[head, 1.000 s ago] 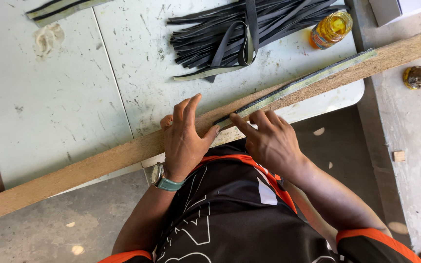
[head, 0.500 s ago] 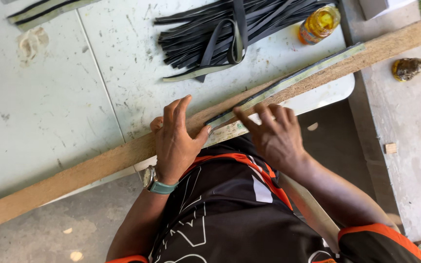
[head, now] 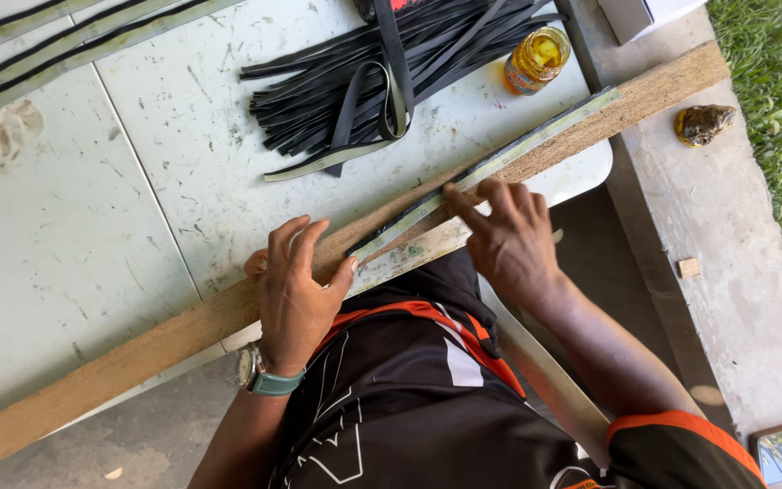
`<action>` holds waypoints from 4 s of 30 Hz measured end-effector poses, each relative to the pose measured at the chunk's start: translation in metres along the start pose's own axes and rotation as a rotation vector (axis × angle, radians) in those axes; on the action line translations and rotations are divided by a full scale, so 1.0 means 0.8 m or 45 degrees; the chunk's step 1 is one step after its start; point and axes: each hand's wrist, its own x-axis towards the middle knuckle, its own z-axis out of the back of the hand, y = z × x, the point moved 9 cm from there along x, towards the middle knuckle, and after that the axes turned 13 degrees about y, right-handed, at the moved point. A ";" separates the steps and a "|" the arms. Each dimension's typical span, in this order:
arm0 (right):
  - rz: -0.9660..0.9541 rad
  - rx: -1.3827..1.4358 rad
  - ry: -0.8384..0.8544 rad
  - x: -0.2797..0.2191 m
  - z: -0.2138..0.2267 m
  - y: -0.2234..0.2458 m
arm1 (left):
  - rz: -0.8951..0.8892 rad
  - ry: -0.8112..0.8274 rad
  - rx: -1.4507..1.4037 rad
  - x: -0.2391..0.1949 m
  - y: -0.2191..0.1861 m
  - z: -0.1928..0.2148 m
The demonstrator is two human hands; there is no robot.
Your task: The person repeatedly picks up long black rubber strips, applies a yellow paste from a jar onto a wooden board, and rubs each strip along the board to coat it. The coated strips are then placed in a neat row on the table. The process is repeated for multiple strips throughout the clip.
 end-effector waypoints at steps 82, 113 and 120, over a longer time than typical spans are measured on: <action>0.282 0.605 0.048 0.383 -0.022 -0.006 | 0.392 -0.514 -0.123 0.107 0.398 0.264; 0.273 0.559 0.255 0.412 -0.039 0.033 | 0.356 -0.865 0.066 0.087 0.466 0.306; 0.207 0.792 -0.023 0.342 0.036 -0.026 | 0.394 -0.790 -0.143 0.063 0.409 0.278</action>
